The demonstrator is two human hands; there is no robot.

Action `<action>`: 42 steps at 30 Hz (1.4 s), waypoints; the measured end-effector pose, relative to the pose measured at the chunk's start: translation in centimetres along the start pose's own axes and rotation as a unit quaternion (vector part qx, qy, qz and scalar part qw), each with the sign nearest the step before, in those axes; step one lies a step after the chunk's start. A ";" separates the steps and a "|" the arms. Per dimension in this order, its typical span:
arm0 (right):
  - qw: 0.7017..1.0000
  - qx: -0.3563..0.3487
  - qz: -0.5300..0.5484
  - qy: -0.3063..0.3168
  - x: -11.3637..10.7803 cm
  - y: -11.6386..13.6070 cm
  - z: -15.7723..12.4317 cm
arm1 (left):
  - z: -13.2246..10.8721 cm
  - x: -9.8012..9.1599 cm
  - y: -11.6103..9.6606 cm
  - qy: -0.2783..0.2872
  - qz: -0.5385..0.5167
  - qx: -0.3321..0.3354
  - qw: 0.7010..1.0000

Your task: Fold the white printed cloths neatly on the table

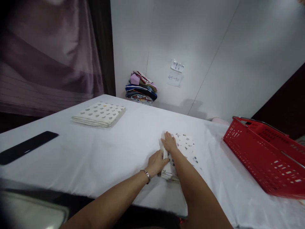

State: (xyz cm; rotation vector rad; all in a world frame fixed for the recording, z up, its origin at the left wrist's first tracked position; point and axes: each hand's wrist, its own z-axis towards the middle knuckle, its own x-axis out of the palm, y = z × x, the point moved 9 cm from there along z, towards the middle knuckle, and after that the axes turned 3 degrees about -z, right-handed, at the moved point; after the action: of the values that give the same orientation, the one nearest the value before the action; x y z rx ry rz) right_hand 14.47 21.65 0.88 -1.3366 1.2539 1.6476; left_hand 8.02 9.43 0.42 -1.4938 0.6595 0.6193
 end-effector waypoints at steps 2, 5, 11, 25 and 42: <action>1.000 0.005 -0.003 0.010 0.5 -0.1 -0.1 | 0.0 0.0 -0.1 0.003 0.007 0.000 1.000; 1.000 0.012 0.003 0.019 0.4 -0.2 -0.1 | 0.0 -0.2 -0.1 0.004 0.018 -0.001 1.000; 0.999 0.017 0.034 0.029 -0.6 0.5 -1.8 | 0.0 -0.5 -0.1 -0.002 0.014 -0.002 1.000; 0.961 0.230 0.113 -0.104 -5.4 -15.2 -16.2 | 1.2 -1.2 1.0 0.069 -0.109 -0.104 0.986; 0.730 0.264 0.630 0.039 -2.0 -14.0 -17.0 | 2.4 -0.6 1.6 0.082 -0.130 -0.110 0.982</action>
State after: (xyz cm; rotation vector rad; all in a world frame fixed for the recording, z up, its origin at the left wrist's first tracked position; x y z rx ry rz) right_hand 33.25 10.19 -1.20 -0.0271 2.7432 1.6839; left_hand 6.52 11.80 -0.26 -1.8182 0.5211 0.3788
